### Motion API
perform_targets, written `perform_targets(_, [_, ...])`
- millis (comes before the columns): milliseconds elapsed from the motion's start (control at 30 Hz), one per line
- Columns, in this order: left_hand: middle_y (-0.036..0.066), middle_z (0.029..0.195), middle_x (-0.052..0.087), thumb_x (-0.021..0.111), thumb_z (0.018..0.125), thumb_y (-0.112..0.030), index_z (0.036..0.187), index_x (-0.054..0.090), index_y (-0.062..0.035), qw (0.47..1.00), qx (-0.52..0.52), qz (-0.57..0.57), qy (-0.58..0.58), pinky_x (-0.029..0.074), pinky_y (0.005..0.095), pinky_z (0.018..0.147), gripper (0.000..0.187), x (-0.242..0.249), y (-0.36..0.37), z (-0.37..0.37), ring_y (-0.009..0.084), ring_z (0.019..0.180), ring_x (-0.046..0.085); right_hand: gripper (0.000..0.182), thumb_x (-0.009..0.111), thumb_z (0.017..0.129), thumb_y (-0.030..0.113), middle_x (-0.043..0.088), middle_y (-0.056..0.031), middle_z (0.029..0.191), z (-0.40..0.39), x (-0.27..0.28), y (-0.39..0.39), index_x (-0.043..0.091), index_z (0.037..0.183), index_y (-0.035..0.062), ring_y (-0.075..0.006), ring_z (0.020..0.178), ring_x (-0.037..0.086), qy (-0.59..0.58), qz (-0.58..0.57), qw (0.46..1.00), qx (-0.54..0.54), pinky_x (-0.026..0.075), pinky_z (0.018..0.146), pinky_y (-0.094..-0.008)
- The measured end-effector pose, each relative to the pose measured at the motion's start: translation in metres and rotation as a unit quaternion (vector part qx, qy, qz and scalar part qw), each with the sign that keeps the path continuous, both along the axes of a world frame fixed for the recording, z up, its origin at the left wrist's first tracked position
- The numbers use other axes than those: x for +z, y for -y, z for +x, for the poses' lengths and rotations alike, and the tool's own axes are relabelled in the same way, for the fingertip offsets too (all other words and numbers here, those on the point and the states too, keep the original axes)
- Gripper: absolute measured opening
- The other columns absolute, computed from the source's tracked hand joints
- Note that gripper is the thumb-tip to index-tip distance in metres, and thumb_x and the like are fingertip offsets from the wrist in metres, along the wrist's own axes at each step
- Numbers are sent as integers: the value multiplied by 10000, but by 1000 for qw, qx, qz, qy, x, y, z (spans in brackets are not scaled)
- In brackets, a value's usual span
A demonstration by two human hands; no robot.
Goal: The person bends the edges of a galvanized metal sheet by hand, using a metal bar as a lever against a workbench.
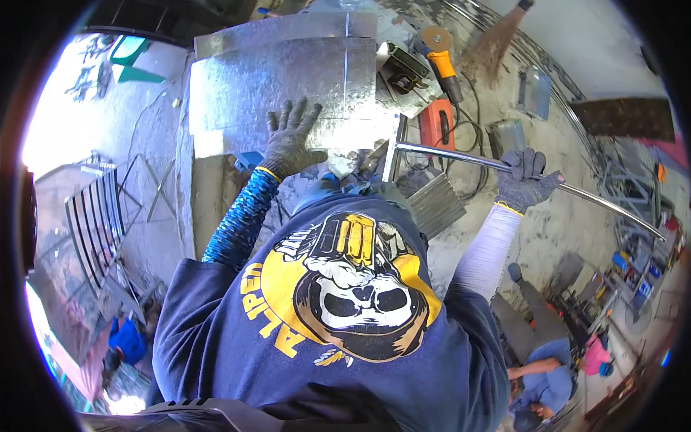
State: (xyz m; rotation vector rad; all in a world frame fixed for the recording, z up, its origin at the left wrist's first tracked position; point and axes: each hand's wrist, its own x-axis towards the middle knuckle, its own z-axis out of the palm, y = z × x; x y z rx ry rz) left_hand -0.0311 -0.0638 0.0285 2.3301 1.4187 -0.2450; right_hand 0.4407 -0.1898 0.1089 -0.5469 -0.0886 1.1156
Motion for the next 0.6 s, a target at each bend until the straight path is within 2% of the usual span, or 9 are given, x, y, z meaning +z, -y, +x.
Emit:
perform_targets(67, [159,1711,155,846,695,-541,1642,222,-283,999,7,11,45,21,721,1204,1163,4,9,13,447,1569,100,653,827,718,590,242,45,563,4,-7,-17,319,604,194,-129,441,239,3,-18,1000,6,344,593,-318])
perform_targets(133, [166,1706,170,867,668,-519,1641,227,-272,1000,22,11,17,46,717,1204,1191,4,14,20,455,1563,121,665,819,724,598,223,46,554,16,-19,-24,303,594,199,-126,440,235,9,-36,999,7,345,597,-324])
perform_targets(233, [166,1697,195,910,604,-459,1633,243,-265,995,61,82,11,100,730,1186,1241,-20,24,10,468,1549,165,601,762,766,575,237,40,561,41,-54,-23,322,606,198,-128,442,225,-9,-20,998,53,364,618,-326])
perform_targets(333, [171,1696,194,908,606,-465,1631,247,-264,994,72,80,-4,104,740,1178,1236,-24,25,10,477,1546,161,639,719,815,609,221,48,532,48,-81,-18,276,574,216,-132,417,202,-71,-4,995,72,363,607,-343])
perform_targets(400, [173,1699,184,910,611,-478,1634,234,-261,995,82,56,-12,103,740,1180,1245,-15,19,12,476,1548,155,578,647,874,550,227,45,525,49,-93,-13,283,574,217,-132,402,188,-109,14,991,76,374,593,-337])
perform_targets(533, [147,1710,170,867,665,-570,1641,198,-291,995,73,31,-65,90,716,1208,1216,-16,16,10,444,1562,141,536,597,894,515,217,44,524,34,-94,-5,286,575,218,-123,395,192,-134,-32,990,35,374,561,-324])
perform_targets(600, [154,1715,145,836,680,-624,1644,190,-285,993,92,46,-58,50,732,1198,1209,-20,17,13,446,1569,102,524,588,884,498,220,42,529,30,-94,1,271,576,215,-123,393,196,-189,12,980,54,350,506,-301])
